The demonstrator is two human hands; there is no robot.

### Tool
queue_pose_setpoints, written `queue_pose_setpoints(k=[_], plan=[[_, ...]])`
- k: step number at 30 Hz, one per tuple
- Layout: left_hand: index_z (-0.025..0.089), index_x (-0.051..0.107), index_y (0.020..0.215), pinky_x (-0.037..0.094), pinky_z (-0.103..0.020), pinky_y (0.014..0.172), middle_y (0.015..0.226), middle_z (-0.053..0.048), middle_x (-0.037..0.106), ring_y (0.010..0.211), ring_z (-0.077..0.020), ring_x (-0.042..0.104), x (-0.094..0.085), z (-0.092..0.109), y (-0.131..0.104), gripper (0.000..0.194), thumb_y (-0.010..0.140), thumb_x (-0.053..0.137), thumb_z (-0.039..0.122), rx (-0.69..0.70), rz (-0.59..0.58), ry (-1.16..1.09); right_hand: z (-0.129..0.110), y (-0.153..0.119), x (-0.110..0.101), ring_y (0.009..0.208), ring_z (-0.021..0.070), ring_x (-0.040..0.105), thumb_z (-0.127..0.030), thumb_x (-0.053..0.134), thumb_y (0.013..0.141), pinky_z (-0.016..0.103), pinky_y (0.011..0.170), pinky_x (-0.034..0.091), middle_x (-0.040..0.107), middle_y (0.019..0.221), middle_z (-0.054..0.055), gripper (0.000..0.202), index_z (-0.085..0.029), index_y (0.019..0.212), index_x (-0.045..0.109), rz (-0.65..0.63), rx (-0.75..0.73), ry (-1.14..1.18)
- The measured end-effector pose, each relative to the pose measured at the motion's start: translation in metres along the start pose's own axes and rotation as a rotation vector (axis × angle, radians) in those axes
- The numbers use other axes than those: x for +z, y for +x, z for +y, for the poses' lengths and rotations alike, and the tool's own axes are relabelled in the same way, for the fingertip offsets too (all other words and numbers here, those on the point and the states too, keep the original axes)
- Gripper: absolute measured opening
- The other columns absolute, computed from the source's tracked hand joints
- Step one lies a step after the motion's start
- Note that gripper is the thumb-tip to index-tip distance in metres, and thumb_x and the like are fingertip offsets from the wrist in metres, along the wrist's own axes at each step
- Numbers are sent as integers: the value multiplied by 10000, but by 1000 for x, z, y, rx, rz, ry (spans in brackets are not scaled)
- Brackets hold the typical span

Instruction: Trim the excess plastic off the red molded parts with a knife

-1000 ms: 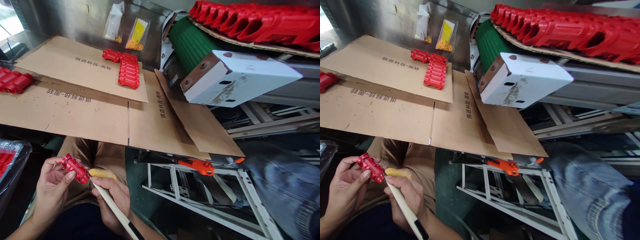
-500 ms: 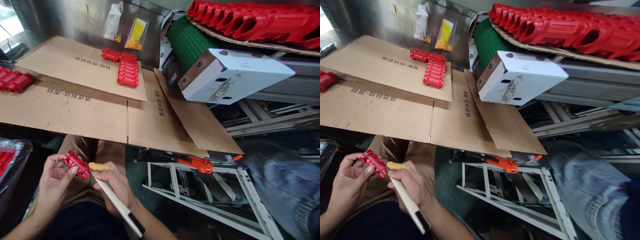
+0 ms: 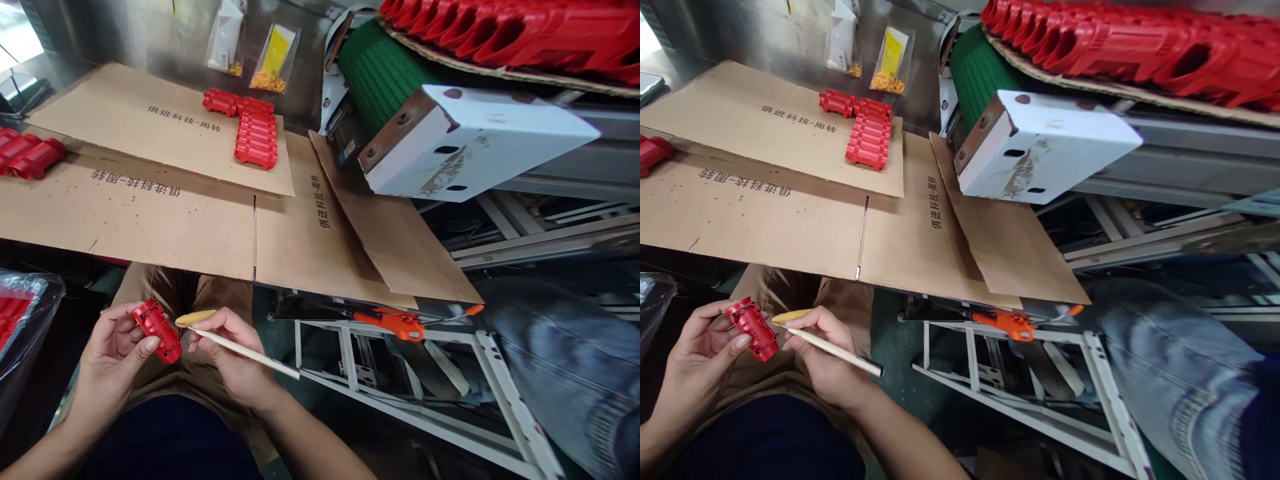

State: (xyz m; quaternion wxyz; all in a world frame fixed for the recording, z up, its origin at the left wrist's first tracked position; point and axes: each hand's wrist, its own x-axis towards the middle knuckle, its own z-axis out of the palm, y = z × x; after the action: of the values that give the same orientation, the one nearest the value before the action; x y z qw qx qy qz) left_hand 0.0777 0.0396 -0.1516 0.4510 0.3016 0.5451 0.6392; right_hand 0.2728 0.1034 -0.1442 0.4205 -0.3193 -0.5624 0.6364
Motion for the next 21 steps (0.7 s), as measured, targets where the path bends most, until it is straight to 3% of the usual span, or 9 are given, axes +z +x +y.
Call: queue_pose_setpoints(k=[2,4,8,12,21], plan=[[233,721,1170,673,-238,858,1075,-54,834,924,-175,819,1,1,0,412,812,923,193,50,7,28,1,2,3,764,155,788,-469,757,1019,289,734,660,822,979,47,254,-220,1043,713,17,52,149],[234,725,1164,676,-234,838,1062,-50,838,906,-175,820,1,2,0,418,802,929,192,60,34,15,-1,1,4,811,167,800,-462,758,1021,299,759,663,829,1005,57,243,-222,1050,735,38,35,133],[251,702,1168,690,-261,799,1065,-53,845,914,-198,823,1,4,3,438,799,936,221,2,78,-74,-7,-10,4,1076,212,780,-343,758,1030,341,938,632,820,1174,87,143,-242,1129,782,41,-180,-237],[243,698,1148,687,-265,801,1033,-55,848,899,-195,821,4,7,5,437,789,945,219,-21,89,-109,-9,-18,6,1074,193,765,-281,709,1059,310,957,617,816,1169,81,178,-238,1227,752,35,-343,-373],[239,698,1150,690,-274,773,1028,-54,840,864,-193,811,3,4,3,453,776,952,220,-17,104,-119,-12,-16,8,1090,203,771,-286,700,1061,319,986,622,818,1155,81,141,-224,1186,720,6,-318,-404]])
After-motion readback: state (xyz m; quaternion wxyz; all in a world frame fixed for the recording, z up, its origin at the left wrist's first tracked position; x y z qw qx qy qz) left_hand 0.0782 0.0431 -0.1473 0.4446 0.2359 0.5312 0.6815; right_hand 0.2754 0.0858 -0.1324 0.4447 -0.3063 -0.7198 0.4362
